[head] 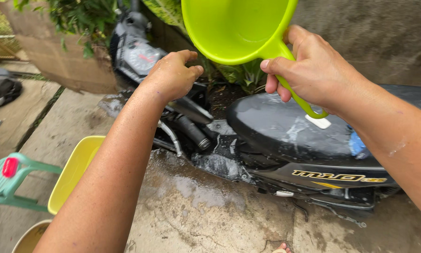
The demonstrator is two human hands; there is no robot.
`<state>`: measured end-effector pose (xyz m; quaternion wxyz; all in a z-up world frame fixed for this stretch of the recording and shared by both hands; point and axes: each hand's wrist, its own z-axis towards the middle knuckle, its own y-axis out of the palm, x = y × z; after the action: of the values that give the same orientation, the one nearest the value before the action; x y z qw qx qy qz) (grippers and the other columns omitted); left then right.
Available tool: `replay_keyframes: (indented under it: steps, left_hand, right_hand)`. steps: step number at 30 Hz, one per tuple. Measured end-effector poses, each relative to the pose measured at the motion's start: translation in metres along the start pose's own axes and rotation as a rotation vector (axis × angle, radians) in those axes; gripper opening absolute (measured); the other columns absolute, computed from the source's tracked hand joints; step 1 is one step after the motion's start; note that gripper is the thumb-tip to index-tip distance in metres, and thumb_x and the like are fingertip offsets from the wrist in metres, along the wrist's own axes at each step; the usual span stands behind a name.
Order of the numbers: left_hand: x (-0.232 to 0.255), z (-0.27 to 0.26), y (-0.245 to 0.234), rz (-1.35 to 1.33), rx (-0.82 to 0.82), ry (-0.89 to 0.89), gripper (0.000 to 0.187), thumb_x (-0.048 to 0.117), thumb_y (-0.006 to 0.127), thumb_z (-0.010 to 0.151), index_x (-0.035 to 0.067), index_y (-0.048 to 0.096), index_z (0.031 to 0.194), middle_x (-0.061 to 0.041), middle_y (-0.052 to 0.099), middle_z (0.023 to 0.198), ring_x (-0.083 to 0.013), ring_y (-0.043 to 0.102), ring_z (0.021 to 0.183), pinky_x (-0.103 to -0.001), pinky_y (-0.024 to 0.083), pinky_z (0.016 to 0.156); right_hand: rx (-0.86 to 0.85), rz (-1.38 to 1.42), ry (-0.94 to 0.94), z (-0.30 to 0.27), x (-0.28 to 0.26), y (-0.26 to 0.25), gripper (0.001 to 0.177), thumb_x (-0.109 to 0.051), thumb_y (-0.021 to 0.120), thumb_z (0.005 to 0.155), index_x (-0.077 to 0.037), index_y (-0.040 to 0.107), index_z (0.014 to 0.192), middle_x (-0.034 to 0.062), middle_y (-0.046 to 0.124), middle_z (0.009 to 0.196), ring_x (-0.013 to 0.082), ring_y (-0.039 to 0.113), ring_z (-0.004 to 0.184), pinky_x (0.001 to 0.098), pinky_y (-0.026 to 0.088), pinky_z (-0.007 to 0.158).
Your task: The person washes a motorcycle by hand, using a cloth to scrub soapy water onto the frame and pouring water from a basin using a green dipper to rinse the surfaces.
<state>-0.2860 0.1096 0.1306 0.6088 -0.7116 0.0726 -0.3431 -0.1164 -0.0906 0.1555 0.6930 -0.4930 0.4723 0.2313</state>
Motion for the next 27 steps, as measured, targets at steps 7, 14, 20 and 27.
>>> replay_keyframes:
  steps: [7,14,20,27]
  left_hand:
    - [-0.091,-0.025,-0.026,-0.169,0.124,-0.012,0.051,0.036,0.067,0.092,0.018,0.065,0.14,-0.015,0.065,0.139,-0.0314,0.06,0.132,-0.041,0.044,0.112]
    - [-0.168,-0.058,-0.047,-0.175,0.203,-0.062,0.051,0.039,0.065,0.094,0.016,0.065,0.139,-0.015,0.066,0.139,-0.0321,0.06,0.131,-0.043,0.045,0.11]
    - [-0.22,-0.094,-0.067,-0.196,0.225,-0.195,0.054,0.041,0.063,0.094,0.018,0.06,0.143,-0.015,0.064,0.14,-0.0319,0.058,0.133,-0.044,0.042,0.111]
    - [-0.285,-0.117,-0.079,-0.351,0.39,-0.237,0.056,0.041,0.053,0.102,0.012,0.052,0.15,-0.02,0.062,0.144,-0.0357,0.055,0.138,-0.044,0.042,0.113]
  right_hand:
    - [-0.125,0.041,-0.069,0.014,-0.049,0.071,0.029,-0.014,0.06,0.096,-0.004,0.056,0.123,0.0086,0.069,0.074,0.0127,0.058,0.05,0.0299,0.049,0.051]
    - [-0.209,0.122,-0.111,0.025,-0.081,0.148,0.03,-0.014,0.06,0.097,-0.006,0.058,0.126,0.0078,0.068,0.074,0.0121,0.057,0.05,0.0293,0.048,0.048]
    - [-0.313,0.138,-0.147,0.031,-0.1,0.213,0.031,-0.014,0.06,0.098,-0.004,0.057,0.127,0.0079,0.068,0.075,0.0116,0.059,0.051,0.0283,0.051,0.05]
    - [-0.432,0.196,-0.179,0.045,-0.12,0.272,0.035,-0.014,0.06,0.098,-0.004,0.055,0.131,0.0082,0.067,0.077,0.0125,0.06,0.052,0.0296,0.052,0.051]
